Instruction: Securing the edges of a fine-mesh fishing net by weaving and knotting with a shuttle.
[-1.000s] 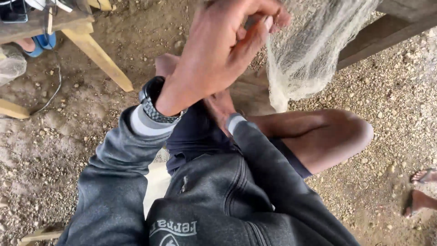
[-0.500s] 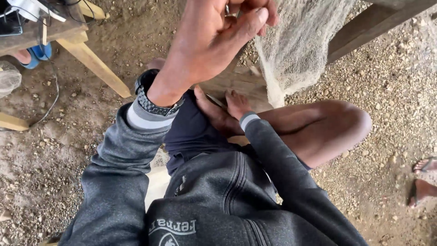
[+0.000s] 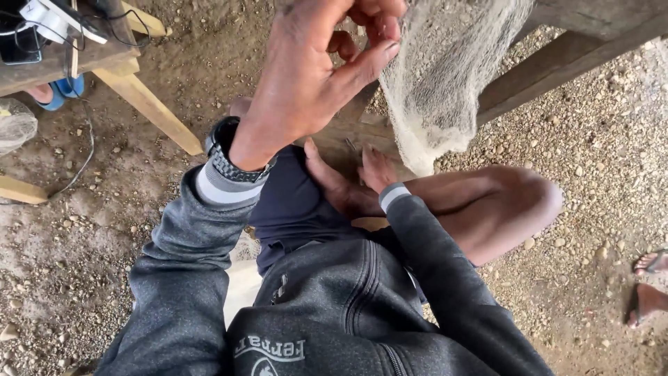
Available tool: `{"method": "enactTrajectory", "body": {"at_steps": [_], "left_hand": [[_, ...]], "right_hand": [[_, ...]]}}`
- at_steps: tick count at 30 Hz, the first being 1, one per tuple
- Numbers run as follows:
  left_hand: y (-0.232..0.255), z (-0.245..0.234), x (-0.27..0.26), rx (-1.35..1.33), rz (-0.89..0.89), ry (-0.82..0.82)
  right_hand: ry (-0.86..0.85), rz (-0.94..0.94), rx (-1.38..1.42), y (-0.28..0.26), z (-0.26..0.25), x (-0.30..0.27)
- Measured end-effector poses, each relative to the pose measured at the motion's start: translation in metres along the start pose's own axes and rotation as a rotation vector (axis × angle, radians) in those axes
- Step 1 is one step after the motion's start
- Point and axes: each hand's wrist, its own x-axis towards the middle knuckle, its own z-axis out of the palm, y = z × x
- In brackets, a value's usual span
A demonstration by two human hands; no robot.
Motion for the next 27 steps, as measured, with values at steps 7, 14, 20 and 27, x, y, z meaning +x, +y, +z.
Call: {"method": "enactTrajectory", "body": {"at_steps": [7,14,20,27], "left_hand": [[-0.014,0.004,0.007,0.257,0.075,0.09],[-0.039,0.018,0.0,0.479,0.148,0.159],[-0.014,0.017,-0.002,0.415,0.124,0.112],[0.01,0.016,-0.003,0.051,-0.018,-0.052]], "right_hand": [[0.508,-0.459,-0.012,-0.02,-0.043,-0.044],[0.062,-0.595,-0.113,-0.114,-0.207,-0.176],[-0.164,-0.633,0.807,-0.039,-0.14,-0.203],[-0.292,-0.603,0.704,0.01,-0.126,-0.199]]}}
